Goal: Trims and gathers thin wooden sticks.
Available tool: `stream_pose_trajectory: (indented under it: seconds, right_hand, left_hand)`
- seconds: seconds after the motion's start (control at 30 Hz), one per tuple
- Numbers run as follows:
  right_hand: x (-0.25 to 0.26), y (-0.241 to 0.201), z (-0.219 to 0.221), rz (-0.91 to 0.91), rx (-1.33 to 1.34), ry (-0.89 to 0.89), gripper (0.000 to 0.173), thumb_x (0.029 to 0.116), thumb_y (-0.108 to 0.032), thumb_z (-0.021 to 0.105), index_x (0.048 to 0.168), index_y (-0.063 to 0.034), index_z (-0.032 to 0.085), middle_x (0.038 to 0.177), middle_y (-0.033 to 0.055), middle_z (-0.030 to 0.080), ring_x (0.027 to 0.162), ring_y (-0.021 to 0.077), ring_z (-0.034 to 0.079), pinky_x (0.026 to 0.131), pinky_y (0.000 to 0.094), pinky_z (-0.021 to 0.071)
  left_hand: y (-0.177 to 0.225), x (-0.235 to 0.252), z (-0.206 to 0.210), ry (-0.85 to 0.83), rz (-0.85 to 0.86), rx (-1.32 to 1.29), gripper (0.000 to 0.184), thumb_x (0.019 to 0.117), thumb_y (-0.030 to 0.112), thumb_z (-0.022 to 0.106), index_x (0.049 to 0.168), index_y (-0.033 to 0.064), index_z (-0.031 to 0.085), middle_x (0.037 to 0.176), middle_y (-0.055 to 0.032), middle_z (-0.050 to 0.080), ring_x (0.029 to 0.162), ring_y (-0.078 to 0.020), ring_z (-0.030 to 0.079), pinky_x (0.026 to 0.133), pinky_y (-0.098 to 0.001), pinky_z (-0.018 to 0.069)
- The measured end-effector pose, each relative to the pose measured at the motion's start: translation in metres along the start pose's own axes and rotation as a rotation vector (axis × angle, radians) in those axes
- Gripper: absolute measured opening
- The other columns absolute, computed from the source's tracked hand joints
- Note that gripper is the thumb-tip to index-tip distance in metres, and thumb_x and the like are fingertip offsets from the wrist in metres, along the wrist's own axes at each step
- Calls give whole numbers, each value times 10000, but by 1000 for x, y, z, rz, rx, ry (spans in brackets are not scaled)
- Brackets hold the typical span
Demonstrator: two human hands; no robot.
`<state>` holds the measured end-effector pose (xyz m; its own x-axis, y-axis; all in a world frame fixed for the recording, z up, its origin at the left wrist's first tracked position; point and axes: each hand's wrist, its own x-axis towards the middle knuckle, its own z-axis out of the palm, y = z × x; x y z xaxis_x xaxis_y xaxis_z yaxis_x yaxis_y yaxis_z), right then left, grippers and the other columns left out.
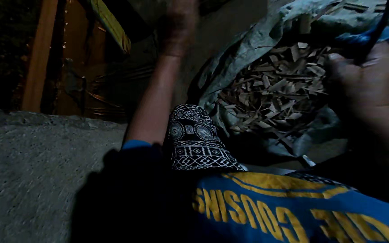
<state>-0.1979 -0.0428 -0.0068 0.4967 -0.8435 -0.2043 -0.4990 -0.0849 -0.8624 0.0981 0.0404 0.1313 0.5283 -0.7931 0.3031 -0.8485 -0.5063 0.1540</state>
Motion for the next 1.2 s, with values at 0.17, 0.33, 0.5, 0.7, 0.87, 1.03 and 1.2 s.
stream_pose_trajectory:
  seconds: [0.17, 0.33, 0.5, 0.7, 0.87, 1.03, 1.2]
  right_hand:
    - [-4, -12, 0, -26, 9, -24, 465, 1097, -230, 477, 1386, 134, 461, 1300, 408, 539, 1165, 519, 571, 1008, 658, 414]
    - [-3, -3, 11, 30, 173, -118, 454, 1091, -381, 462, 1373, -26, 491, 1028, 73, 543, 737, 62, 469, 691, 297, 458]
    - [-7, -13, 25, 71, 154, -249, 527, 1081, -363, 520, 1439, 19, 462, 1216, 304, 593, 973, 381, 617, 870, 599, 495]
    - [-13, -17, 27, 39, -46, -395, 327, 1076, -181, 522, 1327, 23, 569, 1168, 309, 638, 1091, 479, 632, 927, 666, 475]
    - [-11, -8, 35, 95, -113, -464, 367, 1089, -297, 512, 1277, 8, 595, 1110, 281, 660, 1059, 468, 650, 902, 663, 490]
    - [-7, -12, 39, 123, -168, -493, 381, 1088, -293, 508, 1318, 2, 578, 1159, 284, 655, 1111, 479, 639, 917, 672, 486]
    - [-11, -18, 34, 87, -34, -294, 373, 1091, -243, 492, 1324, 41, 556, 1189, 305, 637, 1121, 474, 632, 951, 646, 479]
  left_hand:
    - [-120, -125, 84, -659, -600, -335, 397, 1089, 109, 488, 1454, -45, 509, 1438, -277, 555, 1332, -380, 555, 1120, -521, 440]
    - [-62, -104, 74, -615, -367, -187, 382, 1113, 153, 457, 1452, 11, 560, 1456, -237, 572, 1361, -376, 552, 1166, -503, 409]
    - [4, -63, 48, -690, -120, 15, 358, 1108, 218, 468, 1377, 57, 641, 1399, -162, 631, 1298, -322, 607, 1101, -513, 463]
    - [53, -66, 66, -862, -135, -26, 322, 1090, 191, 506, 1276, -21, 661, 1273, -225, 669, 1208, -357, 642, 1058, -541, 482]
    - [72, -68, 72, -955, -110, -124, 304, 1082, 124, 471, 1259, -4, 682, 1253, -205, 683, 1195, -320, 646, 1061, -513, 478]
    - [89, -73, 69, -915, -117, -94, 237, 1054, 115, 527, 1147, -12, 703, 1182, -202, 696, 1154, -324, 656, 1025, -526, 490]
    - [91, -79, 69, -915, -83, -40, 246, 1040, 126, 548, 1174, -14, 699, 1200, -217, 691, 1166, -359, 655, 1019, -558, 498]
